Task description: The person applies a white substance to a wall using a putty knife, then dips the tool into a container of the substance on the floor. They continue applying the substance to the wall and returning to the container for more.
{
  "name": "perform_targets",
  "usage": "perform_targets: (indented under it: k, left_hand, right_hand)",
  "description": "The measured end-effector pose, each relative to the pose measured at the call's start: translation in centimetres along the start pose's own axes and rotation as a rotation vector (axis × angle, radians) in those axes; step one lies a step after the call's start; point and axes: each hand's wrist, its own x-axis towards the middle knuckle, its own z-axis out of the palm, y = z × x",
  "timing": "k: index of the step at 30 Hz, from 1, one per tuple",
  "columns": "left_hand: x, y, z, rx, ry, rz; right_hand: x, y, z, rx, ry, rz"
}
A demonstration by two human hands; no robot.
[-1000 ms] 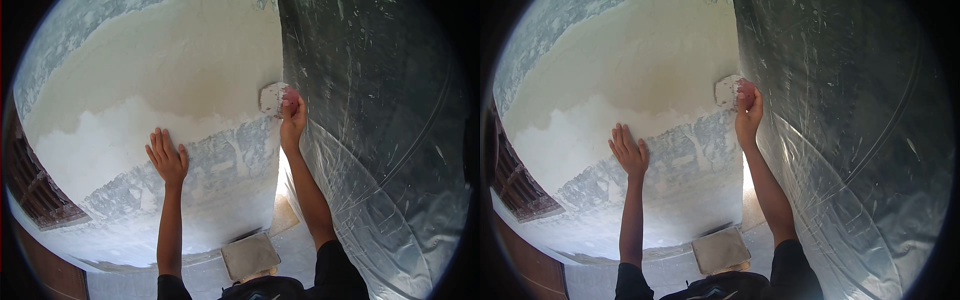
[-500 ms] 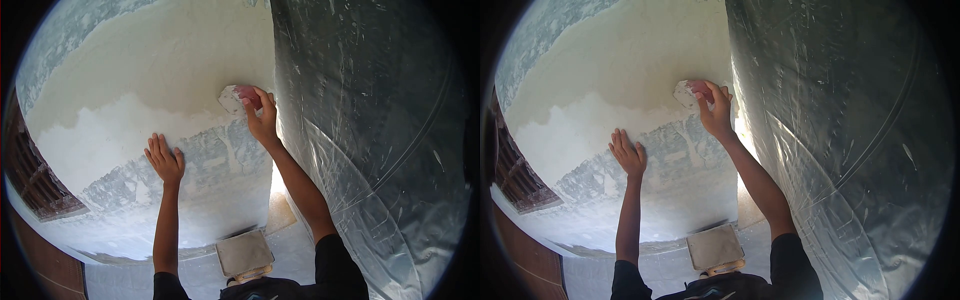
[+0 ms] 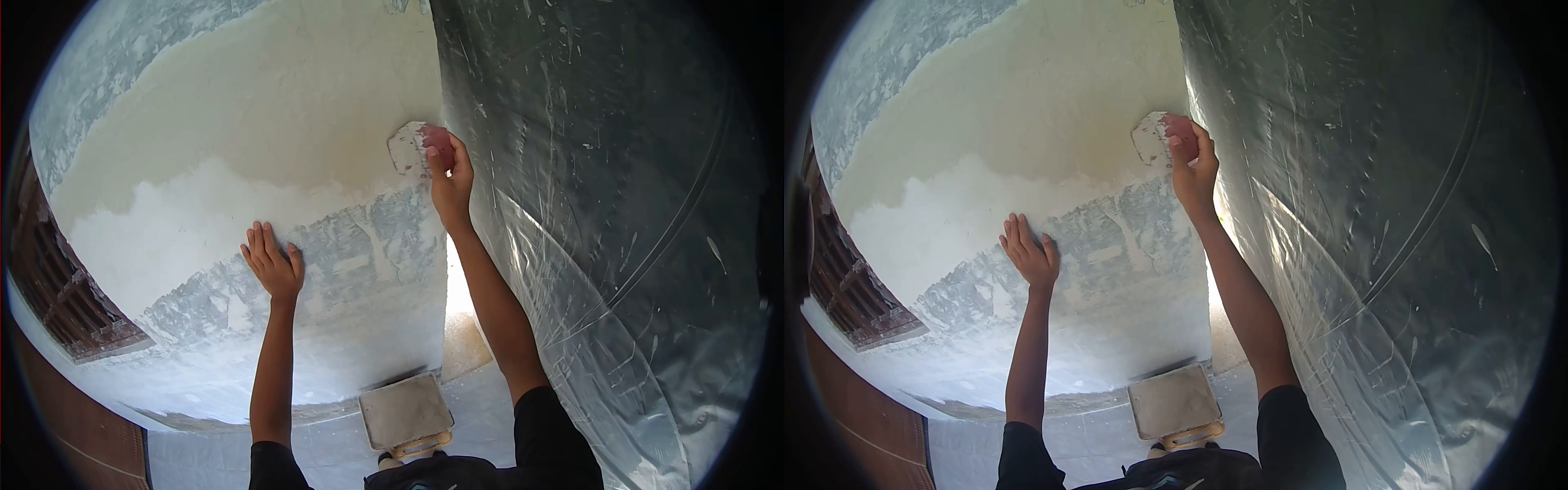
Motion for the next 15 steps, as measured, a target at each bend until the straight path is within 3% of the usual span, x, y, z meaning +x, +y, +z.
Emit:
perform_targets:
  k: [3, 5, 7, 10, 15]
  left_hand:
    - [-0.1, -0.1, -0.1, 0.0, 0.002, 0.009]
    - [-0.1, -0.1, 0.0, -0.001, 0.002, 0.009]
    - [-0.2, -0.1, 0.0, -0.001, -0.003, 0.005]
    - [-0.2, -0.1, -0.1, -0.009, -0.009, -0.009]
    - [-0.4, -0.2, -0.3, -0.04, -0.007, -0.016]
  right_hand:
    - [1.1, 0.8, -1.3, 0.212, 0.356, 0.125]
    - [0.9, 0.5, -2.2, 0.386, 0.46, 0.171]
    - [0.4, 0.1, -1.9, 0.41, 0.439, 0.153]
    - [-0.1, -1.0, -0.5, 0.26, 0.142, 0.044]
    - [-0.1, 2.0, -1.8, 0.13, 0.216, 0.11]
